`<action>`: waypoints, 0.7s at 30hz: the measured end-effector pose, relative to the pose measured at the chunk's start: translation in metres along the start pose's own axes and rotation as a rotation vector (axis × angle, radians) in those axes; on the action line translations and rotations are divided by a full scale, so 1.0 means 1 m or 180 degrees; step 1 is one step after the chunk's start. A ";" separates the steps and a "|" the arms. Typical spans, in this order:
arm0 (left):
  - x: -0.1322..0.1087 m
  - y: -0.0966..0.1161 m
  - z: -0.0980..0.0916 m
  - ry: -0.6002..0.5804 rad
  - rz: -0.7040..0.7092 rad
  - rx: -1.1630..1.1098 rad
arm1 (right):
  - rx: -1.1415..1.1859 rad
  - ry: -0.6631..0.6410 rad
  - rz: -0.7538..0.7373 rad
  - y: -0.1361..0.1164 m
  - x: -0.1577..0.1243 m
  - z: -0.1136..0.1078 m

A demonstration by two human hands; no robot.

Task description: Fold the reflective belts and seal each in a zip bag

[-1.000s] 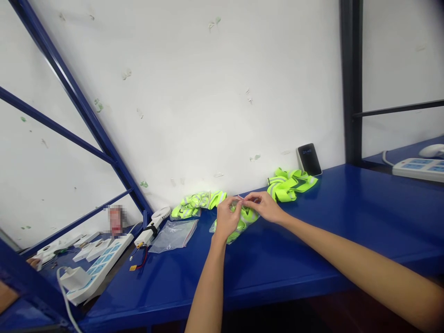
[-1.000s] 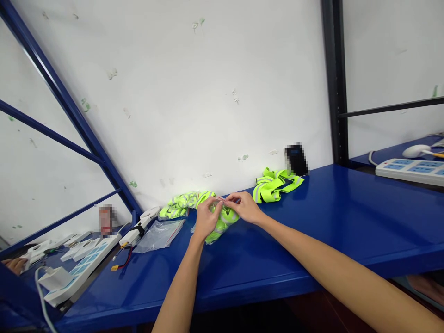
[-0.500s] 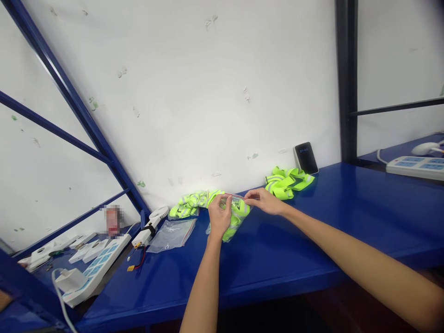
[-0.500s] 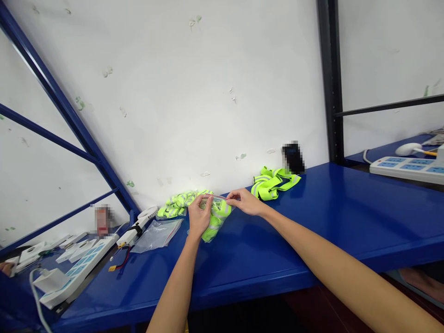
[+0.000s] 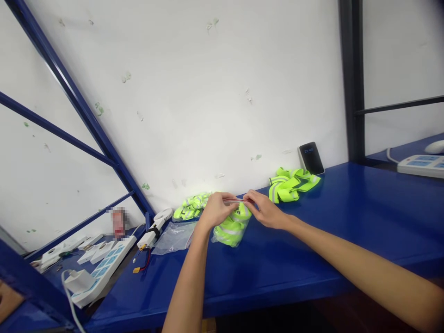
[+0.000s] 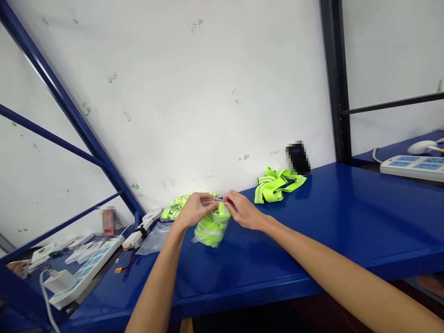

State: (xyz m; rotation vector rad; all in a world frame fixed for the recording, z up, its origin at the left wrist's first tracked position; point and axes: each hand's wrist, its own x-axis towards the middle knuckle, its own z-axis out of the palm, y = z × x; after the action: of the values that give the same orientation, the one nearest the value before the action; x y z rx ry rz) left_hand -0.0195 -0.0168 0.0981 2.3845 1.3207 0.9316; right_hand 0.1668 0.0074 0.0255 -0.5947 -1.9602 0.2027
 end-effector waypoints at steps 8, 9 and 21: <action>-0.006 0.035 -0.024 -0.0327 0.0279 0.1365 | 0.0183 -0.0143 -0.0220 -0.016 0.002 -0.005; -0.007 0.036 -0.023 -0.0298 0.0281 0.1353 | 0.0161 -0.0123 -0.0259 -0.017 0.002 -0.006; -0.002 0.042 -0.034 -0.0766 0.0580 0.1479 | 0.0126 -0.0176 -0.0410 -0.026 0.007 -0.010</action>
State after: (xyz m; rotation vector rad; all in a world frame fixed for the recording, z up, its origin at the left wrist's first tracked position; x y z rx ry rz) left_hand -0.0143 -0.0444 0.1443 2.8923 1.3570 0.3812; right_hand 0.1653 -0.0133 0.0457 -0.4396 -2.0354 0.1786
